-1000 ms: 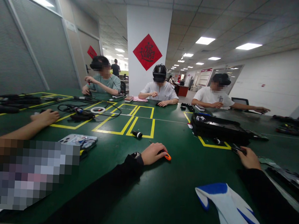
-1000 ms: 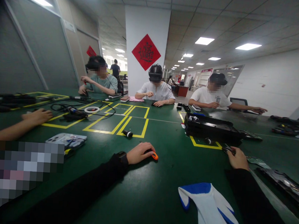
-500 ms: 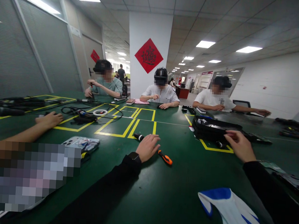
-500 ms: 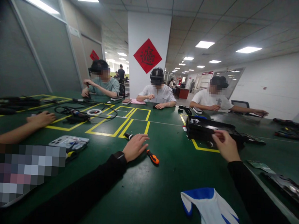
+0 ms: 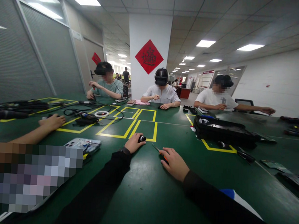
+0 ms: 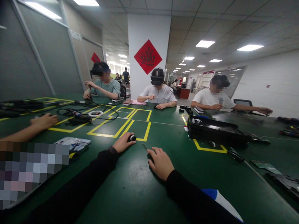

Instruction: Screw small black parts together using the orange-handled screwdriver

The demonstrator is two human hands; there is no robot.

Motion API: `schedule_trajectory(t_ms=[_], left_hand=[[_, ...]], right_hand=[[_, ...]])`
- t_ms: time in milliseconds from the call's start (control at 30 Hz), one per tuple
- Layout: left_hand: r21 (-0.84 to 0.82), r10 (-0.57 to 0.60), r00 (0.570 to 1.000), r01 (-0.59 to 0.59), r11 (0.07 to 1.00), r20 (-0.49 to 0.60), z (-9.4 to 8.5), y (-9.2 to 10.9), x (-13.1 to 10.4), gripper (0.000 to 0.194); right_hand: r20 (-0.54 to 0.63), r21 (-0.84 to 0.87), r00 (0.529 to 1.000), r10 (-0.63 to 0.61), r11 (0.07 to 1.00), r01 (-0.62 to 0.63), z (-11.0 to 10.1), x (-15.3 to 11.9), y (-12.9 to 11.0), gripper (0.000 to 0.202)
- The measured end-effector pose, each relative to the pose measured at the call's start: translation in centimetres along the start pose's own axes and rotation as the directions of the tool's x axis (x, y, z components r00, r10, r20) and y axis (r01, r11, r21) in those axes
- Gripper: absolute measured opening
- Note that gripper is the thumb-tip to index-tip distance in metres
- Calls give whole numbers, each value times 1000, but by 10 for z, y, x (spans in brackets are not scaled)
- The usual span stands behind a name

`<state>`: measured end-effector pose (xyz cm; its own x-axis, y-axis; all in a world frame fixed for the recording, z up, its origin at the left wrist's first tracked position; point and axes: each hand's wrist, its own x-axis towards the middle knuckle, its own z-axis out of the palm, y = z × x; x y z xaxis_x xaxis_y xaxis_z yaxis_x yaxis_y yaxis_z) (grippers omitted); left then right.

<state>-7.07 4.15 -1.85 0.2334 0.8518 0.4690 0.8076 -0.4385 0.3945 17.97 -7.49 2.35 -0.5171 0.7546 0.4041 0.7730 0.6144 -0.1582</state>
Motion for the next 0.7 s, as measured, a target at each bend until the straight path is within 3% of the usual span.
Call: schedule_trajectory(t_ms=[100, 200, 367, 500, 600, 700], left_hand=[[-9, 6, 1000, -6, 1000, 11, -3, 6, -1, 44], [21, -9, 1000, 8, 1000, 20, -6, 15, -3, 39], [74, -22, 999, 20, 997, 30, -11, 27, -6, 34], [69, 29, 998, -32, 997, 52, -12, 37, -9, 33], [49, 59, 996, -63, 997, 69, -8, 51, -12, 33], [-2, 99, 991, -99, 995, 93, -3, 68, -15, 34]], right_hand=[[16, 0, 999, 45, 999, -45, 5, -2, 10, 35], [-40, 33, 994, 97, 995, -96, 7, -2, 18, 37], [-141, 217, 960, 240, 954, -207, 12, -2, 20, 42], [-239, 332, 944, 226, 933, -139, 7, -2, 13, 31], [-226, 335, 951, 213, 933, -130, 6, -3, 9, 21], [-220, 330, 941, 256, 928, -175, 7, -2, 11, 25]])
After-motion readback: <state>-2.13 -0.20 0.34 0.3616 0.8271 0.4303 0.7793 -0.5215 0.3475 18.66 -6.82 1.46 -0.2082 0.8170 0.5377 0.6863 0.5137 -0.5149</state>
